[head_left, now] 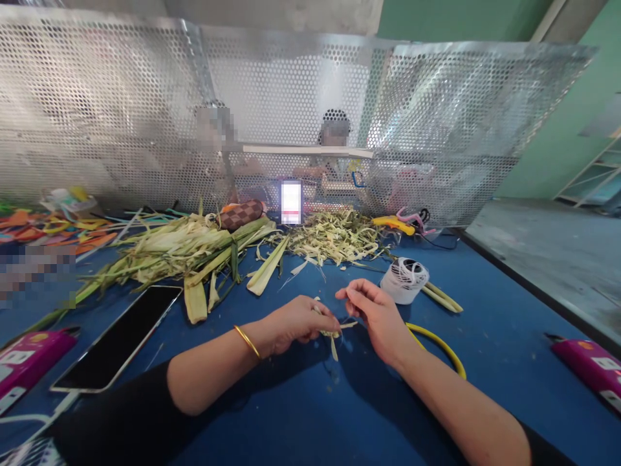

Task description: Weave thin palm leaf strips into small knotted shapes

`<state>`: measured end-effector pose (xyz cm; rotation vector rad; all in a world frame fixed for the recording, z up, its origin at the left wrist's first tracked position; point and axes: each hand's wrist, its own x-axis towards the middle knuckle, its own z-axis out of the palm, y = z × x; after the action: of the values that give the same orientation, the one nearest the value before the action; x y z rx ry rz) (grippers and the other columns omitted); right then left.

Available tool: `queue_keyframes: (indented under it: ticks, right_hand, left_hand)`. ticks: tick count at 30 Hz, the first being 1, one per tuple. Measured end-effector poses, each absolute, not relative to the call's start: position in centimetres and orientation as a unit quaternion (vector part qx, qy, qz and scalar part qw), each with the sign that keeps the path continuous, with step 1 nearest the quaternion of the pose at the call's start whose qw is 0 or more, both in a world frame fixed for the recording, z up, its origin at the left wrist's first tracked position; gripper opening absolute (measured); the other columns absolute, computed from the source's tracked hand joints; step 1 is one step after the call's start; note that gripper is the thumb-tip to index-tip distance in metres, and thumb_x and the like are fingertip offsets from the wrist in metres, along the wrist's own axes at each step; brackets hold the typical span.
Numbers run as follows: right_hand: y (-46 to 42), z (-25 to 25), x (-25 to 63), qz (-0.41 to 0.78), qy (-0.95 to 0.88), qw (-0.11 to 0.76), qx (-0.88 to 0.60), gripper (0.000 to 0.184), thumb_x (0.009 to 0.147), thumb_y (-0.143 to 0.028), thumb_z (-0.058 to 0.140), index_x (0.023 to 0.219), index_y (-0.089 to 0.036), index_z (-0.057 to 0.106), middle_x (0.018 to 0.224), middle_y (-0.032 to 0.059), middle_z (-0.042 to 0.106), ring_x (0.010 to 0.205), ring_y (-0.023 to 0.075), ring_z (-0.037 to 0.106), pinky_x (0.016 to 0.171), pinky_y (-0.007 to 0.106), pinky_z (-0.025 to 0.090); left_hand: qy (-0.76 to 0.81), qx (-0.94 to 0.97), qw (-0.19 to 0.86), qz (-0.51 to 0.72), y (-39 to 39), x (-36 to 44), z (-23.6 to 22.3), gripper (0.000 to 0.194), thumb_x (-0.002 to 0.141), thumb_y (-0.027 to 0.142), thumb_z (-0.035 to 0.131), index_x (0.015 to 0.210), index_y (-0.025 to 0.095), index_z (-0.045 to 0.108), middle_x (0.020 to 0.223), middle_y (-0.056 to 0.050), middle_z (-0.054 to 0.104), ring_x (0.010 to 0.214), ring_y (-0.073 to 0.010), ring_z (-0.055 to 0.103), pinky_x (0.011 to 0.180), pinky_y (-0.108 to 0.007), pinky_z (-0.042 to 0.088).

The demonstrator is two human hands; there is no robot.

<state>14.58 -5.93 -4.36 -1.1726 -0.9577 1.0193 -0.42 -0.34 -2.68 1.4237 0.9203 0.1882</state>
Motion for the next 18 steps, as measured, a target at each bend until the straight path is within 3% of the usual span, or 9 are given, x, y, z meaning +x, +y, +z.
queue_keyframes:
  ticks: [3, 6, 11, 15, 18]
  right_hand:
    - [-5.8, -4.2, 14.9, 0.450, -0.413, 0.613, -0.501, 0.021, 0.070, -0.040, 0.062, 0.074, -0.020, 0.056, 0.056, -0.0046, 0.053, 0.050, 0.0097, 0.039, 0.050, 0.024, 0.031]
    - [-5.8, -4.3, 15.2, 0.398, -0.500, 0.526, -0.560, 0.022, 0.073, -0.041, 0.061, 0.081, -0.021, 0.063, 0.049, -0.0067, 0.042, 0.048, 0.0105, 0.036, 0.048, 0.025, 0.027]
    - [-6.1, -4.7, 15.3, 0.344, -0.642, 0.359, -0.583, 0.021, 0.078, -0.041, 0.061, 0.071, -0.022, 0.068, 0.054, -0.0039, 0.047, 0.052, 0.0110, 0.038, 0.050, 0.025, 0.027]
    - [-6.1, -5.1, 15.4, 0.291, -0.691, 0.362, -0.554, 0.022, 0.079, -0.037, 0.062, 0.065, -0.021, 0.065, 0.068, -0.0013, 0.050, 0.063, 0.0125, 0.046, 0.055, 0.024, 0.033]
    - [-6.1, -5.1, 15.4, 0.315, -0.684, 0.351, -0.557, 0.020, 0.084, -0.030, 0.055, 0.068, -0.019, 0.060, 0.068, -0.0017, 0.051, 0.062, 0.0117, 0.049, 0.057, 0.023, 0.037]
  left_hand:
    - [0.409, 0.632, 0.652, 0.086, -0.1, -0.6, -1.8, 0.016, 0.059, 0.029, 0.064, 0.064, 0.014, 0.065, 0.050, 0.003, 0.052, 0.041, -0.0053, 0.030, 0.041, -0.022, 0.013]
    - [0.418, 0.632, 0.646, 0.095, -0.1, -0.7, -1.2, 0.014, 0.059, 0.028, 0.061, 0.059, 0.014, 0.063, 0.054, 0.001, 0.056, 0.040, -0.0046, 0.029, 0.041, -0.022, 0.013]
    - [0.427, 0.657, 0.613, 0.102, 0.1, -0.7, -0.8, 0.010, 0.058, 0.025, 0.063, 0.056, 0.015, 0.060, 0.045, 0.006, 0.044, 0.040, -0.0049, 0.028, 0.041, -0.022, 0.014]
    - [0.433, 0.663, 0.604, 0.089, 0.2, -0.8, -0.9, 0.015, 0.057, 0.028, 0.067, 0.059, 0.014, 0.061, 0.045, 0.006, 0.046, 0.040, -0.0044, 0.026, 0.042, -0.022, 0.014]
    - [0.416, 0.650, 0.630, 0.087, 0.4, -1.0, -1.1, 0.030, 0.062, 0.043, 0.066, 0.062, 0.013, 0.061, 0.051, 0.004, 0.052, 0.040, -0.0041, 0.028, 0.041, -0.022, 0.013]
